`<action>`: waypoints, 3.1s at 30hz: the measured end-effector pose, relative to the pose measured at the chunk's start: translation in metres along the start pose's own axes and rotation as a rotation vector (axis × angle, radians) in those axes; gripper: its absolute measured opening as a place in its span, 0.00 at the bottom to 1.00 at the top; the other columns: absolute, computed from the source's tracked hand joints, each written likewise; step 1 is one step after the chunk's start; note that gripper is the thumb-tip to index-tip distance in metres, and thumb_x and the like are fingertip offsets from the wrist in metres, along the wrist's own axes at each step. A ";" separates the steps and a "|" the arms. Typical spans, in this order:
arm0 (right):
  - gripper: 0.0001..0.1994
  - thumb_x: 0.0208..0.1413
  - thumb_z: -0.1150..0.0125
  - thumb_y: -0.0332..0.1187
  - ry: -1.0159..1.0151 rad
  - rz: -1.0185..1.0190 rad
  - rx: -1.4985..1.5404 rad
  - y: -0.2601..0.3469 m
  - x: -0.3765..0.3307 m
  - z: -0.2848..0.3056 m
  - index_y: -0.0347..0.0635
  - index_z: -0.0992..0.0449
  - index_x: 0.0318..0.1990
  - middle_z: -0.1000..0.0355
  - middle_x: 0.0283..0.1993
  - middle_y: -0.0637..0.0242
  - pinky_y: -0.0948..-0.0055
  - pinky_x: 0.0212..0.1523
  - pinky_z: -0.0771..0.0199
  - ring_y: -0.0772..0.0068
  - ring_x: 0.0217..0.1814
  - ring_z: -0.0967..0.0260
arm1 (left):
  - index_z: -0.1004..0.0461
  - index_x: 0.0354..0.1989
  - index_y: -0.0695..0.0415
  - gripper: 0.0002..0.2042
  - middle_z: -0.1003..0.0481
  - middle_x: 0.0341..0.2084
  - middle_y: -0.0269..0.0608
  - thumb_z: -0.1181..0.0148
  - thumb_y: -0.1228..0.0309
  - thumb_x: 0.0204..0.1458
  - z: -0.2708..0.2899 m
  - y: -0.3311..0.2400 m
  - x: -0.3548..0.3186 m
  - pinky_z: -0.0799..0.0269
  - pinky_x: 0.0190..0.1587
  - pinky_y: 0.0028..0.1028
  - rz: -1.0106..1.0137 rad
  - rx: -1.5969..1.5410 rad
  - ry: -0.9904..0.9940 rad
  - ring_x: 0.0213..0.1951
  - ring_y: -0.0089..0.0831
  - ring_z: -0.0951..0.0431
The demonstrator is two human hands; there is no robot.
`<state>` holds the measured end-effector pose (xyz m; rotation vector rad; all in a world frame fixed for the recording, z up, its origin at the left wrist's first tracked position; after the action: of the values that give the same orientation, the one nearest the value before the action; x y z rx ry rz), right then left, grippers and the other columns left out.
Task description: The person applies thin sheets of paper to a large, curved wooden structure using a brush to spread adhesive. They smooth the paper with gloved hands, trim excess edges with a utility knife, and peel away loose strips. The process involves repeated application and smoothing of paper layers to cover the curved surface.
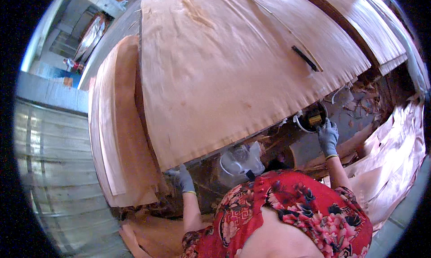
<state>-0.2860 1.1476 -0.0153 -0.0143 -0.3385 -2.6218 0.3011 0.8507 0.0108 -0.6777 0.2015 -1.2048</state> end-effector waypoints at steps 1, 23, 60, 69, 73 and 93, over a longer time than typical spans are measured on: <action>0.23 0.46 0.42 0.40 0.021 0.017 0.074 0.000 0.001 -0.002 0.47 0.34 0.51 0.36 0.46 0.47 0.61 0.44 0.33 0.48 0.46 0.36 | 0.69 0.61 0.66 0.45 0.63 0.59 0.70 0.45 0.55 0.46 0.002 -0.019 -0.009 0.55 0.60 0.42 -0.048 0.110 0.020 0.61 0.54 0.53; 0.16 0.50 0.43 0.29 0.228 -0.213 1.246 0.015 0.068 -0.021 0.32 0.34 0.46 0.31 0.42 0.58 0.71 0.42 0.31 0.67 0.40 0.33 | 0.54 0.57 0.72 0.40 0.38 0.49 0.61 0.46 0.54 0.43 0.003 0.065 0.043 0.45 0.54 0.45 0.540 -0.299 -0.235 0.54 0.45 0.42; 0.27 0.44 0.37 0.43 -0.312 -0.652 1.184 -0.002 0.128 0.011 0.29 0.33 0.46 0.31 0.44 0.56 0.68 0.43 0.36 0.67 0.42 0.36 | 0.40 0.54 0.58 0.31 0.40 0.54 0.49 0.48 0.50 0.46 -0.030 0.050 0.064 0.45 0.55 0.38 0.497 -1.182 0.382 0.53 0.42 0.39; 0.23 0.48 0.41 0.41 -0.063 -0.823 1.532 0.017 0.154 -0.069 0.30 0.33 0.46 0.32 0.46 0.53 0.67 0.44 0.37 0.65 0.43 0.36 | 0.35 0.44 0.56 0.22 0.32 0.42 0.47 0.47 0.54 0.45 0.005 0.108 0.072 0.33 0.37 0.41 0.699 -1.117 0.328 0.39 0.43 0.31; 0.14 0.50 0.47 0.37 -0.212 -0.781 1.440 -0.071 0.201 -0.111 0.35 0.28 0.38 0.30 0.37 0.62 0.70 0.36 0.34 0.70 0.33 0.35 | 0.31 0.37 0.56 0.14 0.29 0.35 0.45 0.49 0.60 0.47 -0.016 0.058 0.043 0.33 0.37 0.36 0.743 -0.971 0.284 0.35 0.41 0.29; 0.08 0.48 0.48 0.30 -0.014 -0.503 0.427 -0.060 0.216 -0.058 0.45 0.25 0.37 0.27 0.38 0.62 0.68 0.32 0.28 0.69 0.39 0.29 | 0.32 0.43 0.61 0.22 0.28 0.37 0.46 0.51 0.57 0.44 0.001 0.102 0.065 0.32 0.38 0.37 0.590 -0.939 0.312 0.36 0.43 0.28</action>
<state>-0.5012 1.0821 -0.0703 0.2228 -1.0133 -2.9741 0.4066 0.8117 -0.0345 -1.1242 1.1932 -0.5830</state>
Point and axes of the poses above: each hand's wrist, its own x-axis towards the middle knuckle, its own z-axis out of the back of the hand, y = z × x, the point moved 5 cm from there along x, towards the middle knuckle
